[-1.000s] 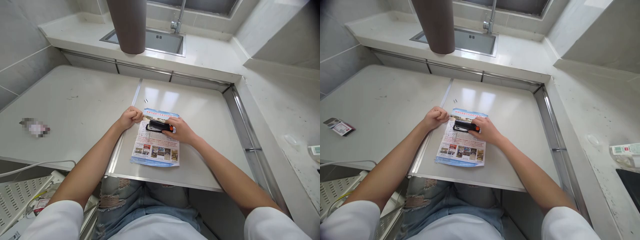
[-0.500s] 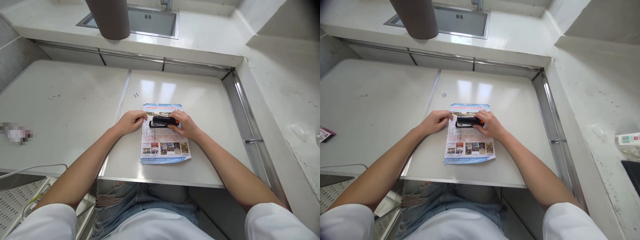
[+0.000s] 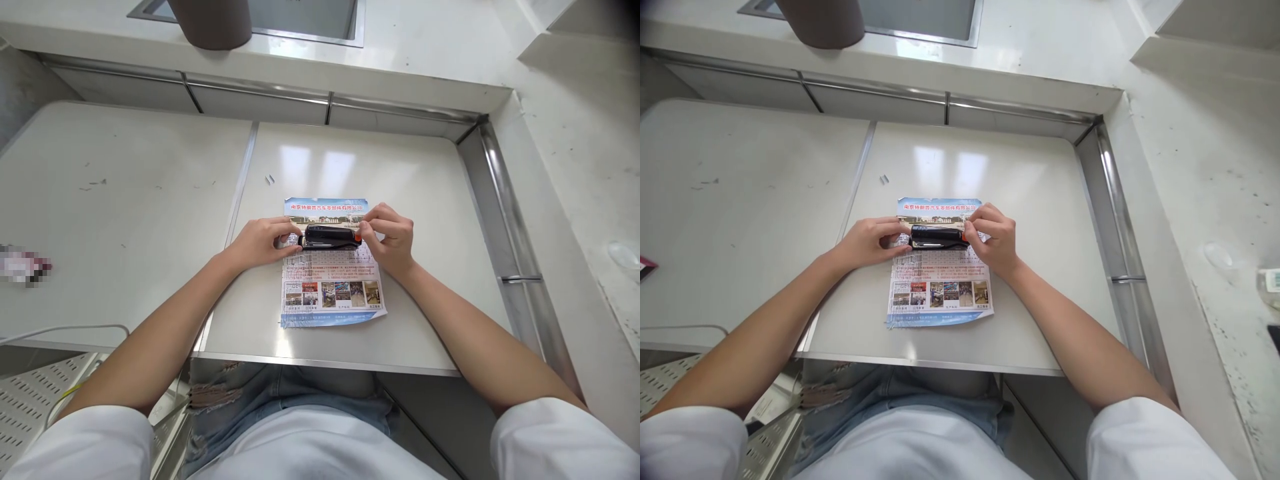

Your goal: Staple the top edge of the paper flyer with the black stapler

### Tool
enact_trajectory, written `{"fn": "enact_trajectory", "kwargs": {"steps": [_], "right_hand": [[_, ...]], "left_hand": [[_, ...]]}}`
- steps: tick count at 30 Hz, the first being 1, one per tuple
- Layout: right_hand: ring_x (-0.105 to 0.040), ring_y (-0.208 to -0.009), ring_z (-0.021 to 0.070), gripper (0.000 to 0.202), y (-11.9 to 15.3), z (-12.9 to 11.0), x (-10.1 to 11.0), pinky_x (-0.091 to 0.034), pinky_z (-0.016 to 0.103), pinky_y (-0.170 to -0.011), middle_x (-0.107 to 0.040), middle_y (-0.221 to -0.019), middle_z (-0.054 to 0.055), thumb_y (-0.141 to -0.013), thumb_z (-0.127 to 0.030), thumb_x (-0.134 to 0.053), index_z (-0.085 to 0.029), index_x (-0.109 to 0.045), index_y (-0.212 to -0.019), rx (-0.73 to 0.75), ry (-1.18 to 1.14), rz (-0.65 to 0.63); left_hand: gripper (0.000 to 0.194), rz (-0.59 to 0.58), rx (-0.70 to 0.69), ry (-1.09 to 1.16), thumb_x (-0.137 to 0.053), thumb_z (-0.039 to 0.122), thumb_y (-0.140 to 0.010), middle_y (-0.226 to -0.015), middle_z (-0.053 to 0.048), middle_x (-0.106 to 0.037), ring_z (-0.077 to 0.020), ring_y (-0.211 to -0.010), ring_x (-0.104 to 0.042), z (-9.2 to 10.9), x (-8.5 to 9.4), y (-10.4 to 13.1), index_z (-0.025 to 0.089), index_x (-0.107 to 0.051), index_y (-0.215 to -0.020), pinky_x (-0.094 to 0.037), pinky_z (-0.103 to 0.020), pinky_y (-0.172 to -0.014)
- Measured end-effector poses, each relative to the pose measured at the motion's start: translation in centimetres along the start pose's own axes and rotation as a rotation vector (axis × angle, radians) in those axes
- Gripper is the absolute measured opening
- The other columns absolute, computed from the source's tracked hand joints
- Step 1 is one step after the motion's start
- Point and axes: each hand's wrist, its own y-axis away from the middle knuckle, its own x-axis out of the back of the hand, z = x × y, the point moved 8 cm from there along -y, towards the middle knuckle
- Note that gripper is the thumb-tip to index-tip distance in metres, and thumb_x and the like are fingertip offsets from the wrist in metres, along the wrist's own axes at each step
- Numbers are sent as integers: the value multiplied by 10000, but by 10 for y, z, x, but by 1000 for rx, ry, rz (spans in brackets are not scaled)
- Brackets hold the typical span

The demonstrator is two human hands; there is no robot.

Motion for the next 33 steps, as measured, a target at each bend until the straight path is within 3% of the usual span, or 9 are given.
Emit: {"fn": "enact_trajectory", "kwargs": {"steps": [10,17,22,26,30,33], "right_hand": [[-523,-677,184,423,-7,3,-9,-438,361,-649,-646,-694,27,-1018,-215,-594,-232,-557,-597,42,-85,-220],[-320,-570,134,545,-5,13,-10,-263,338,-567,-367,-600,-25,-1048,-271,-594,-227,-332,-572,-18,-100,-346],[-373,-542,123,589,-4,19,-5,-273,320,-530,-444,-578,-16,-1088,-428,-610,-223,-438,-564,-10,-115,-466],[-440,-534,131,539,-1,22,-3,-339,309,-533,-502,-570,-17,-1079,-490,-638,-234,-611,-605,26,-111,-545],[-548,-585,151,338,-1,20,0,-427,306,-568,-625,-638,-5,-1064,-458,-669,-263,-779,-811,87,-33,-416],[-677,-862,234,280,1,17,-9,-574,400,-791,-770,-960,62,-991,-528,-759,-281,-804,-1117,81,14,-319]], "left_hand": [[249,-15,30,24,-791,447,-921,-723,37,-581,-140,-641,-550,-4,-4,1,209,-771,-992,-350,-265,-615],[240,-26,29,66,-808,434,-907,-689,47,-523,-143,-621,-514,-5,-5,-1,209,-731,-945,-333,-264,-599],[272,-27,43,89,-809,471,-915,-711,35,-546,-146,-627,-512,-6,-4,-1,208,-747,-950,-336,-271,-603],[318,-16,40,120,-806,525,-917,-796,-3,-652,-162,-668,-570,-7,-4,-1,211,-773,-960,-376,-278,-629],[339,-2,34,110,-792,550,-931,-889,-38,-704,-175,-716,-619,-8,-3,-1,211,-782,-953,-411,-286,-652],[359,13,30,85,-738,566,-971,-951,-56,-707,-177,-730,-620,-8,-3,0,208,-762,-943,-416,-287,-645]]}}
